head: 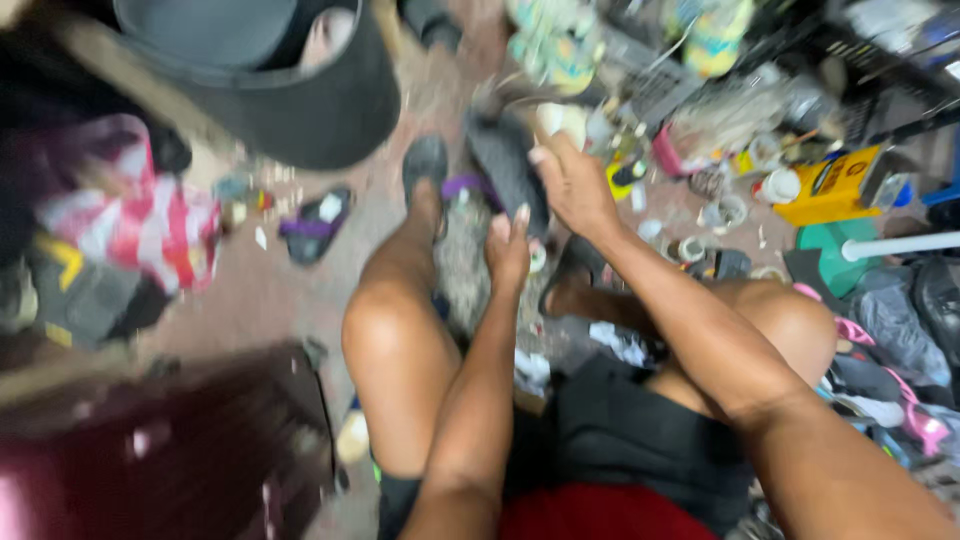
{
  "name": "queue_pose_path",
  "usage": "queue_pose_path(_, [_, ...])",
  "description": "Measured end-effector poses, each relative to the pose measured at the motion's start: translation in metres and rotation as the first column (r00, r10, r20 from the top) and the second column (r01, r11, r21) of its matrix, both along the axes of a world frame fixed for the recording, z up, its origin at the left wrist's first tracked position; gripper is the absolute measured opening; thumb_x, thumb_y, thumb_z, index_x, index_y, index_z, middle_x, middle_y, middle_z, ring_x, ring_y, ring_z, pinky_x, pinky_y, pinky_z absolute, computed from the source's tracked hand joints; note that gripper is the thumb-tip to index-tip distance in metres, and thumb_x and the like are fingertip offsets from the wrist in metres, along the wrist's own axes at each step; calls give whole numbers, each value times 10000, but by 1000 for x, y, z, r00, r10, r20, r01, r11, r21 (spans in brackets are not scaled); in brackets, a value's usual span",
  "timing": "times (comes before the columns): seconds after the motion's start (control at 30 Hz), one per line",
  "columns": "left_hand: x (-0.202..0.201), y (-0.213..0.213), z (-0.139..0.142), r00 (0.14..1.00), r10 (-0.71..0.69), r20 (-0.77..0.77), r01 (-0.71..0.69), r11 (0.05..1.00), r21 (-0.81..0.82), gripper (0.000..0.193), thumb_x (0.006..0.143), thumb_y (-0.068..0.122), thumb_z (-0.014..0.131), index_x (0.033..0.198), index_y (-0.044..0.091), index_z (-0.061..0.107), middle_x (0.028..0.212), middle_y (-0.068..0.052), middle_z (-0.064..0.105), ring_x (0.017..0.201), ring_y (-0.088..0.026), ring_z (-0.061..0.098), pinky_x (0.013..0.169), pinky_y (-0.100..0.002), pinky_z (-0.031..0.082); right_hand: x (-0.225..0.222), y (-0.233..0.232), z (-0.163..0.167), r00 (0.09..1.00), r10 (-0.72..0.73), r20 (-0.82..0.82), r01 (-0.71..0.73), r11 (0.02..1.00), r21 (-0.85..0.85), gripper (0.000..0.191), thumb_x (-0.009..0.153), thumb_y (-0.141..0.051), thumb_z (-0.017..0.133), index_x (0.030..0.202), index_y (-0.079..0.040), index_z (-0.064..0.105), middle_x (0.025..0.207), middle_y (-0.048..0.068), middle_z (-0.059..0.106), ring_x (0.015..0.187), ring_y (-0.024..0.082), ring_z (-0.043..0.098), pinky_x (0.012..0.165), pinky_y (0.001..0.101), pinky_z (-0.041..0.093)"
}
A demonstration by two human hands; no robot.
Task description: The person sits on the floor repairing sandals. They first work the buckle and strap of a blue sandal on their lap, then pick up a black sandal with a purple strap, apply glue from a squeeze bottle along the sole edge, and press the sole and strap areas together by hand.
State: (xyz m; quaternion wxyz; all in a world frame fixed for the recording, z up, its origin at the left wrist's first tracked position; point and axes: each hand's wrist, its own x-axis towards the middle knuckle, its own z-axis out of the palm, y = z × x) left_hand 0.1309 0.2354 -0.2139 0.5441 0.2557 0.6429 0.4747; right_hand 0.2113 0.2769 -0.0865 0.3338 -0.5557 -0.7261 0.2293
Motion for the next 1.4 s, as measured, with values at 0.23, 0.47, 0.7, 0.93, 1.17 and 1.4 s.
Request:
queue_pose_path(0.23, [0, -9, 0, 993, 23, 112, -22, 1000, -18, 370, 908, 382, 724, 878, 66, 534, 733, -44, 579, 542, -181, 642, 480, -355, 521, 11, 2, -2, 994, 5, 113, -4, 1000, -11, 280, 1097, -272, 550, 1007, -14, 613, 861, 265, 634, 804, 432, 634, 734, 460, 490])
queue_pose_path(0.47, [0, -5, -1, 976, 64, 206, -77, 996, 55, 404, 908, 373, 752, 803, 79, 496, 705, -14, 502, 529, -160, 585, 470, -336, 534, 6, 20, 4, 992, -102, 74, 111, 986, -122, 352, 1052, -360, 544, 1097, -19, 616, 805, 255, 643, 777, 449, 649, 688, 503, 491])
queue_pose_path(0.7, [0, -2, -7, 928, 86, 364, -89, 996, -7, 265, 886, 336, 753, 857, 130, 590, 820, 37, 595, 646, -96, 607, 540, -331, 590, -8, 37, 16, 965, -41, 261, 68, 993, -98, 371, 1091, -379, 540, 1048, -27, 650, 915, 292, 687, 892, 490, 660, 779, 589, 489])
queue_pose_path(0.93, [4, -6, -6, 945, 27, 327, -10, 998, -54, 364, 888, 345, 768, 791, 95, 522, 738, -10, 551, 583, -136, 600, 520, -317, 564, -19, 43, 11, 933, 144, 329, -94, 982, -165, 406, 1027, -389, 594, 1132, 3, 607, 854, 300, 686, 773, 503, 652, 694, 601, 490])
queue_pose_path(1.17, [4, 14, 17, 992, 123, -32, -103, 925, 366, 377, 883, 311, 836, 889, 60, 555, 804, -23, 581, 715, -165, 555, 649, -346, 519, 88, 40, 67, 971, 99, 217, -153, 957, 248, 187, 1176, -201, 568, 1210, -21, 603, 1090, 223, 638, 990, 417, 634, 831, 460, 508])
queue_pose_path(1.4, [12, 54, 60, 801, 177, -572, 197, 825, 530, 366, 769, 223, 885, 974, 70, 624, 935, -144, 670, 857, -385, 645, 737, -476, 489, 230, -61, -1, 858, -217, 465, 359, 901, -243, 338, 1096, -356, 587, 1078, -26, 656, 917, 249, 672, 807, 363, 630, 760, 467, 492])
